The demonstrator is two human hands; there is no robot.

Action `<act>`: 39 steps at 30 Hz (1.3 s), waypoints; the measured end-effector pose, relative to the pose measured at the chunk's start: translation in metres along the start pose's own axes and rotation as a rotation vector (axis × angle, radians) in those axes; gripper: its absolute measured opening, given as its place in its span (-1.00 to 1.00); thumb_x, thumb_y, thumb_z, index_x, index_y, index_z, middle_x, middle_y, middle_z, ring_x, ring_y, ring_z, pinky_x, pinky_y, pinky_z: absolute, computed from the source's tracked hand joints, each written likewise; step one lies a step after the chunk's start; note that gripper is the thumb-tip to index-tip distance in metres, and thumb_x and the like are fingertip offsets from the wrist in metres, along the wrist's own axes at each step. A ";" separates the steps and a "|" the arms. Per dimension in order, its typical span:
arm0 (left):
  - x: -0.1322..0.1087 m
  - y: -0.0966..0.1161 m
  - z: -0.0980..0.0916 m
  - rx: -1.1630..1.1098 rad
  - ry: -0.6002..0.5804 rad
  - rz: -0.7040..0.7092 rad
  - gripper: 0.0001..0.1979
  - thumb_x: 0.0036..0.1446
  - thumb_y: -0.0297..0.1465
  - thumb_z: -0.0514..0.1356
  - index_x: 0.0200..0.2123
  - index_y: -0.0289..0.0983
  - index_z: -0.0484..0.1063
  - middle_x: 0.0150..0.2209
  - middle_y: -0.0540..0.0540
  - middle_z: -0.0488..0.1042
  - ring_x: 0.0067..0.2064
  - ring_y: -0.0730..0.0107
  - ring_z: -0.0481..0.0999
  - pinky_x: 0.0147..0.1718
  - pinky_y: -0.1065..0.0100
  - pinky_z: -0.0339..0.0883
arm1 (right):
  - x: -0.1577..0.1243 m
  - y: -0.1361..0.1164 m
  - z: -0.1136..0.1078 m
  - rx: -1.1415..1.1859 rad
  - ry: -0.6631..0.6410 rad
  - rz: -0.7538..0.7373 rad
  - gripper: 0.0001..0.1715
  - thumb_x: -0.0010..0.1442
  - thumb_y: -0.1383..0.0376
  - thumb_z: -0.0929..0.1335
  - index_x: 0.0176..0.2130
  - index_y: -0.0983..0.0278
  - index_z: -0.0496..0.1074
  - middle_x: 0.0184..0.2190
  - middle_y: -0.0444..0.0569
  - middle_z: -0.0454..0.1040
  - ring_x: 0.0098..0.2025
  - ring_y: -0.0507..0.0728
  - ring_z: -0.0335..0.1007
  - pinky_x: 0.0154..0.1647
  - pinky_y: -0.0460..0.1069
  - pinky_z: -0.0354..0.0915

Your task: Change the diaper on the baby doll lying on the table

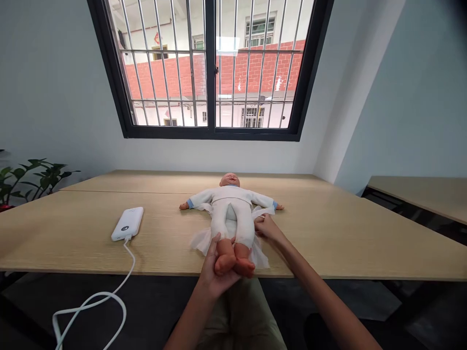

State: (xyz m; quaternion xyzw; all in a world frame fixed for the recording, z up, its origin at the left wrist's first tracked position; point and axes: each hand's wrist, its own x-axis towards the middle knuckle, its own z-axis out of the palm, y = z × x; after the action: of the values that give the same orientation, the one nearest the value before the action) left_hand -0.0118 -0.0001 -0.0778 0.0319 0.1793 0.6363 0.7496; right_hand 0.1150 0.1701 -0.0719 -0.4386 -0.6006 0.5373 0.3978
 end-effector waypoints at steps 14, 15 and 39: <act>-0.041 0.029 -0.030 0.789 0.115 0.318 -0.44 -0.13 -0.31 0.46 -0.07 -0.33 0.36 -0.16 -0.19 0.55 -0.11 0.18 0.57 0.02 0.18 0.39 | -0.116 -0.008 0.003 -0.966 -0.426 -1.009 -0.77 0.37 0.18 0.25 -0.07 0.19 0.43 0.06 -0.03 0.43 0.25 0.21 0.15 0.39 0.31 -0.25; -0.041 0.035 -0.032 0.910 0.175 0.406 -0.33 -0.19 -0.27 0.48 -0.02 -0.32 0.32 -0.15 -0.19 0.55 -0.11 0.15 0.56 0.00 0.18 0.39 | -0.114 -0.008 -0.001 -0.987 -0.407 -1.003 -0.77 0.38 0.19 0.24 -0.11 0.20 0.43 0.06 -0.04 0.43 0.26 0.20 0.15 0.40 0.30 -0.27; -0.017 0.100 -0.031 2.025 0.326 0.833 -0.45 0.07 -0.42 0.17 0.18 -0.21 0.35 0.22 -0.25 0.25 0.28 0.06 0.21 0.27 0.06 0.08 | -0.054 -0.008 0.008 -1.176 -0.304 -0.870 -0.54 0.15 0.55 0.23 -0.04 0.23 0.48 -0.10 0.01 0.49 -0.03 0.18 0.36 0.03 0.09 0.18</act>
State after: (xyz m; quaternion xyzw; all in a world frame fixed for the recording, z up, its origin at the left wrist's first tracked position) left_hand -0.1180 -0.0034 -0.0755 0.6041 0.6887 0.3944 0.0718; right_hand 0.1221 0.1163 -0.0651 -0.2226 -0.9566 -0.0238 0.1868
